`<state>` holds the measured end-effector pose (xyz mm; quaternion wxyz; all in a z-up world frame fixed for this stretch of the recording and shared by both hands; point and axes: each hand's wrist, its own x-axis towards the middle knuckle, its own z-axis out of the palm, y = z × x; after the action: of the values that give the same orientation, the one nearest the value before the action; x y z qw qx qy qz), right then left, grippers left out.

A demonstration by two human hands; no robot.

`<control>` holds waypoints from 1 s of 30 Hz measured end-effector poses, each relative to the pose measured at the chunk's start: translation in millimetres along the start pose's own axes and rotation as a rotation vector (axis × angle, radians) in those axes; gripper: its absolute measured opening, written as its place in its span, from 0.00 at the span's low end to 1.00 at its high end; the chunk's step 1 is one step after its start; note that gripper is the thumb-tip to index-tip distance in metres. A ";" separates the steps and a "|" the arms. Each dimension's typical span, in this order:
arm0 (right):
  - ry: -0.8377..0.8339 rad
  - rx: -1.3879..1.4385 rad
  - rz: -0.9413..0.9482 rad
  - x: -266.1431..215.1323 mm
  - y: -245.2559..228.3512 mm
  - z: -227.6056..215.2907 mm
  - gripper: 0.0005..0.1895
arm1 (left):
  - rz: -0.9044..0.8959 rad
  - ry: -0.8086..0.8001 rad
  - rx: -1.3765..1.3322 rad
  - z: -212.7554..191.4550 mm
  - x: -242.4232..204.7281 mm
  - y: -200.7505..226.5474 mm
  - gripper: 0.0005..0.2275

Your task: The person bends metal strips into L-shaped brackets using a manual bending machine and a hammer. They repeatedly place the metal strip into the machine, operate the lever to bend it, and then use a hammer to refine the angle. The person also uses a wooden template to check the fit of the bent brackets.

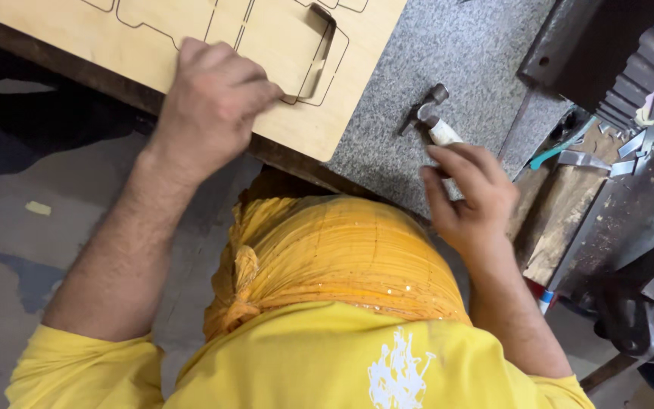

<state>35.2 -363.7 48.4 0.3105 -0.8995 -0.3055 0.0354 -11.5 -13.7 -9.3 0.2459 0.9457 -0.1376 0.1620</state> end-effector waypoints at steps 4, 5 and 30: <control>-0.073 0.031 -0.081 31.7 -22.8 16.6 0.13 | 0.067 -0.026 -0.101 17.5 -9.8 -5.5 0.04; -0.091 0.065 -0.053 36.3 -24.9 20.4 0.12 | 0.070 -0.034 -0.112 19.5 -13.5 -5.6 0.04; -0.152 0.084 -0.035 93.6 -14.4 48.3 0.09 | 0.158 -0.101 -0.190 14.1 11.4 -15.9 0.02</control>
<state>91.3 -275.4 29.7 0.3244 -0.8749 -0.3420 0.1112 7.6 -9.5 -23.4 0.3135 0.9113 -0.2387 0.1195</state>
